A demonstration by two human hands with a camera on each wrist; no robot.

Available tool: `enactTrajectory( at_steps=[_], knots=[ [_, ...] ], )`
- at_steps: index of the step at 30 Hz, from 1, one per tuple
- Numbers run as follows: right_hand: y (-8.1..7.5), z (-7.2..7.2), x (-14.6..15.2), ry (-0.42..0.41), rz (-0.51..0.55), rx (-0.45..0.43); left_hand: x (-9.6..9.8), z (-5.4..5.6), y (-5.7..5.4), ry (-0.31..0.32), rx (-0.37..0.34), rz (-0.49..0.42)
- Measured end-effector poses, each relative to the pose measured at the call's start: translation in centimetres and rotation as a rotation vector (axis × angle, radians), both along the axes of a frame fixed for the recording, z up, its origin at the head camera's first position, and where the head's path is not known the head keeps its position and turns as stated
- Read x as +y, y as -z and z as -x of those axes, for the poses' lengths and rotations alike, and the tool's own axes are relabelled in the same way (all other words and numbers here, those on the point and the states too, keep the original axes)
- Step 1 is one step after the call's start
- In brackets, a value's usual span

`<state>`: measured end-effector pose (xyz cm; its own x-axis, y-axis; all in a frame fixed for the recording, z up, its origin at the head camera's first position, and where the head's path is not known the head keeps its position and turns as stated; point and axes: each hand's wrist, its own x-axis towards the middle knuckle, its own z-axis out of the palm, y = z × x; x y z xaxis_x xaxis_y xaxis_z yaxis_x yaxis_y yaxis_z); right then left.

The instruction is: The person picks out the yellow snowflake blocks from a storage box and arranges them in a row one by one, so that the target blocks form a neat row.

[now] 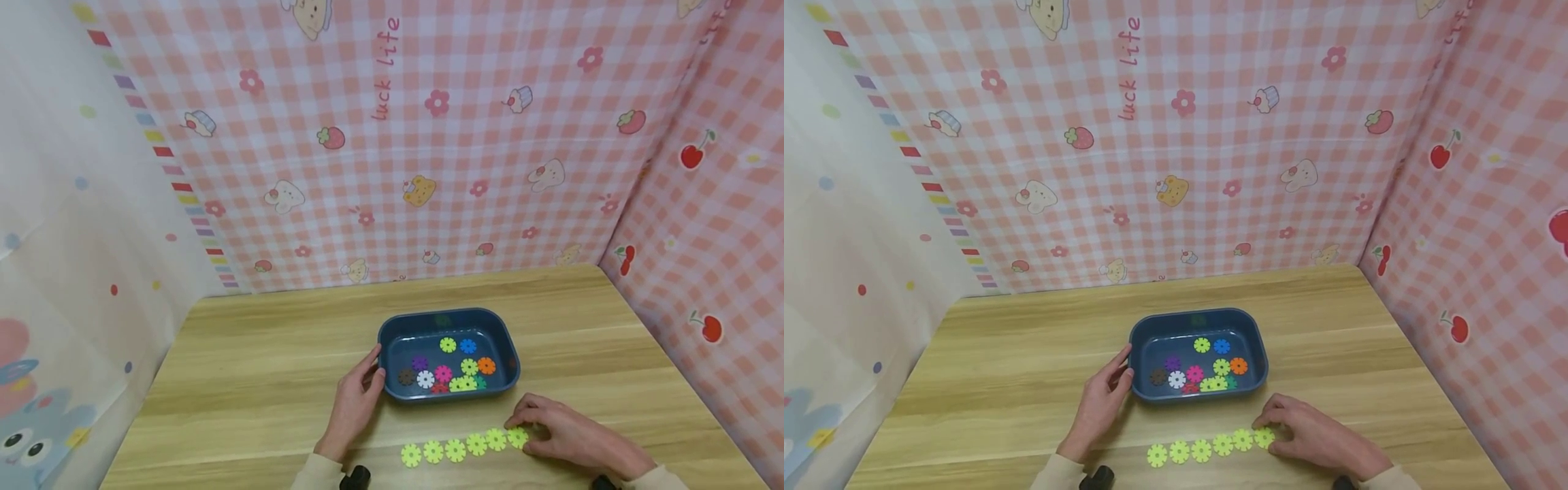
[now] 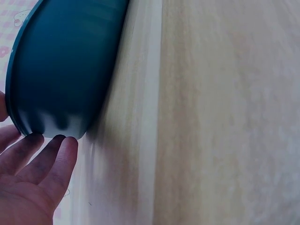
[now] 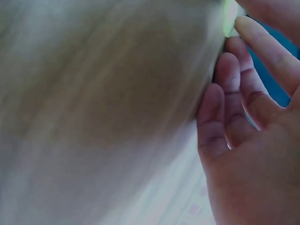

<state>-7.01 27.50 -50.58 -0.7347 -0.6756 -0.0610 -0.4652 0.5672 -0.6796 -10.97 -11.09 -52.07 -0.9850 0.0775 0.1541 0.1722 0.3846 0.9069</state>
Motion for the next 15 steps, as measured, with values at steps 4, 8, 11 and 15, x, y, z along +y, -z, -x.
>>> enactTrajectory(
  at_steps=[4, 8, 11, 15],
  knots=[
    [-0.6, 0.2, 0.0, 0.014, 0.009, -0.062, 0.0, 0.1, -0.1, 0.001, 0.008, 0.003],
    [-1.6, 0.2, 0.0, 0.015, 0.03, -0.024, 0.0, 0.1, 0.0, -0.001, 0.012, 0.004],
    [-2.7, 0.1, -0.2, 0.018, 0.038, 0.085, 0.0, 0.0, 0.0, 0.0, 0.012, 0.007],
    [-4.4, 0.3, -0.7, 0.073, 0.047, 0.168, 0.0, 0.0, 0.1, 0.001, 0.016, 0.01]
  ],
)
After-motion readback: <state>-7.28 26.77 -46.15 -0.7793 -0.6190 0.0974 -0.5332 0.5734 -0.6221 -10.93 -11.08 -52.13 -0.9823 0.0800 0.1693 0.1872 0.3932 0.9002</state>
